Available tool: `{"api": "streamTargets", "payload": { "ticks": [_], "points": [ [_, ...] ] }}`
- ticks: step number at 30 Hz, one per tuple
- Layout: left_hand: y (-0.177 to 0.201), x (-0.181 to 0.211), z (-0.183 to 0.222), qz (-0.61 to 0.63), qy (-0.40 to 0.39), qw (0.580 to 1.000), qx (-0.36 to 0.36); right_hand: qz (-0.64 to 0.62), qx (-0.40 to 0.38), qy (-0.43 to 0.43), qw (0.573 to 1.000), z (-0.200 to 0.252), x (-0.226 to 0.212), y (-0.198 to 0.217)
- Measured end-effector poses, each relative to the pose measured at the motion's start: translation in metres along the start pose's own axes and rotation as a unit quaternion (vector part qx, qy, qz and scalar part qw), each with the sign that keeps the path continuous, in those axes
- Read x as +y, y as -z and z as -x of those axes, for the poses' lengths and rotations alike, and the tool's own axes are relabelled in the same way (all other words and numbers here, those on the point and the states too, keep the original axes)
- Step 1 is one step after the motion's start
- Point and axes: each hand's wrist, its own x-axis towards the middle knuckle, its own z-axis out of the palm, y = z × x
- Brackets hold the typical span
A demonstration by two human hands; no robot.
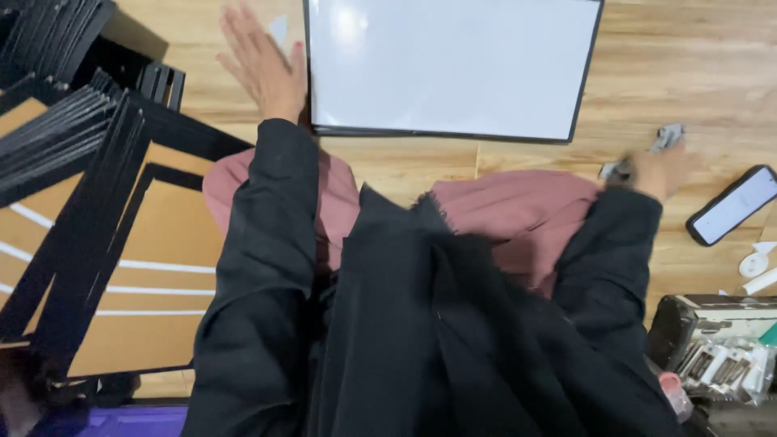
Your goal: Manually assembling folder covers by inserting white paper sheets and smoothing them out.
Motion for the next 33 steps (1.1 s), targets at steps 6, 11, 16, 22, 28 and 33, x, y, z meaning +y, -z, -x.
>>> {"api": "streamTargets", "payload": {
  "ticks": [6,11,16,22,28,33],
  "points": [
    [0.033,0.049,0.033,0.122,-0.364,0.923,-0.006,-0.277,0.186,0.122,0.935,-0.083,0.055,-0.111],
    [0.044,0.102,0.052,-0.011,-0.382,0.921,-0.081,-0.414,0.311,0.409,0.751,0.062,-0.08,0.015],
    [0.005,0.088,0.054,0.099,-0.352,0.925,-0.103,-0.67,-0.135,0.504,0.527,0.2,-0.244,-0.03],
    [0.045,0.098,0.057,-0.042,-0.268,0.946,-0.175,-0.262,0.128,0.668,0.685,0.237,-0.251,-0.015],
    [0.053,0.095,0.057,-0.034,-0.267,0.95,-0.161,-0.2,0.106,0.654,0.722,0.214,-0.202,-0.008],
    [0.049,0.089,0.057,-0.025,-0.204,0.962,-0.177,-0.334,0.0,0.405,0.851,0.169,-0.124,0.006]
  ]
}}
